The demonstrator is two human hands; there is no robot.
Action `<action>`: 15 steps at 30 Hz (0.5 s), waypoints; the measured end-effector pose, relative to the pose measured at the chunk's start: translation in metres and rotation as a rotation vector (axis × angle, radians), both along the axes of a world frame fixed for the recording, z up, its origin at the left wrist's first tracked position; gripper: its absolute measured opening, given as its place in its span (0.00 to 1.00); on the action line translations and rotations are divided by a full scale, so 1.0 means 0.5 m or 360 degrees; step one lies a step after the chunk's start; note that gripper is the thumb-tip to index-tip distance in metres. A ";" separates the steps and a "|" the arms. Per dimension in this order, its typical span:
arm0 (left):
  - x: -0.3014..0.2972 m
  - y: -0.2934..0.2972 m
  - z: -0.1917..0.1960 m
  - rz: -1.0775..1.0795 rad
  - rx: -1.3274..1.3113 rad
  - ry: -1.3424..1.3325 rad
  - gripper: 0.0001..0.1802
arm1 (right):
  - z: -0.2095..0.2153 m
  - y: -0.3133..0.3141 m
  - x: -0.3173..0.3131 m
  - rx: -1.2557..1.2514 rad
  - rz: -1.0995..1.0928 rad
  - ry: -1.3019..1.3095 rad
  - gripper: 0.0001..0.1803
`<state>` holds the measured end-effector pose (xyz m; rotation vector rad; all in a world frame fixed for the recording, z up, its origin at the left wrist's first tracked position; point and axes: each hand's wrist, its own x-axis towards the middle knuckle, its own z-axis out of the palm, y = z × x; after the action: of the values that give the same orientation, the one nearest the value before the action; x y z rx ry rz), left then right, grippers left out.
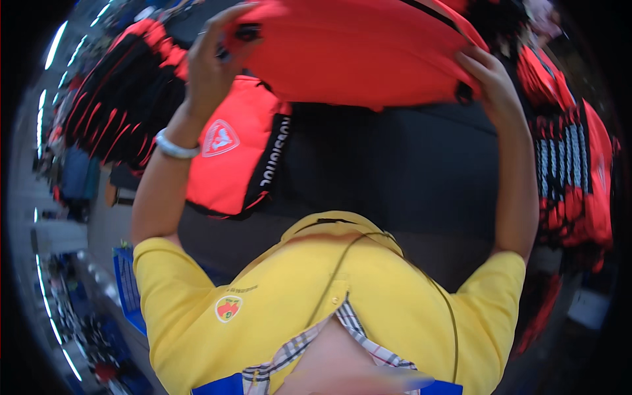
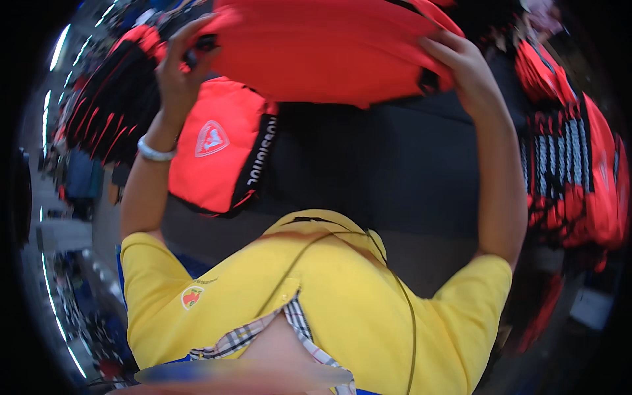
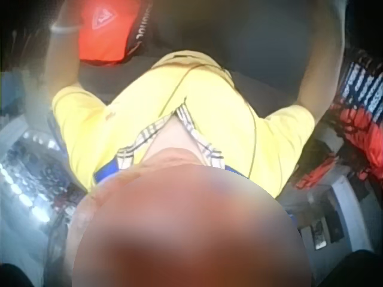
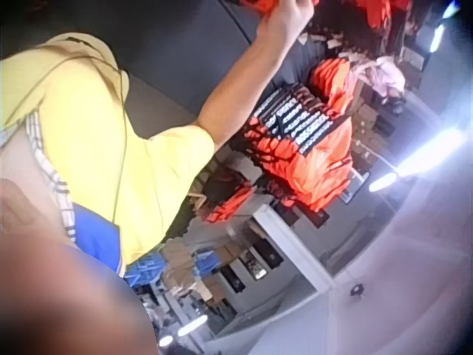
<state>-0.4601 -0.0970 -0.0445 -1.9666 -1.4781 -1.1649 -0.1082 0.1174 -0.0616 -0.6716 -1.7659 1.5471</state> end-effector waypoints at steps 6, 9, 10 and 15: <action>-0.009 0.011 -0.009 -0.0083 0.0120 0.0044 0.27 | -0.014 0.013 0.030 0.0013 -0.0058 -0.0100 0.09; -0.009 0.006 0.003 -0.0176 0.0200 0.0126 0.23 | -0.020 0.030 0.052 -0.0187 0.0042 -0.0083 0.09; -0.009 0.006 0.010 -0.0217 0.0215 0.0257 0.22 | -0.024 0.035 0.054 -0.0176 0.0050 -0.0094 0.09; 0.007 -0.002 0.033 -0.0078 0.0004 0.0084 0.09 | -0.025 0.035 0.057 -0.0216 0.0051 -0.0139 0.10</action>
<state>-0.4567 -0.0977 -0.0282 -2.0269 -1.4084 -1.1255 -0.0799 0.1349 -0.0742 -0.7908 -1.7541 1.6942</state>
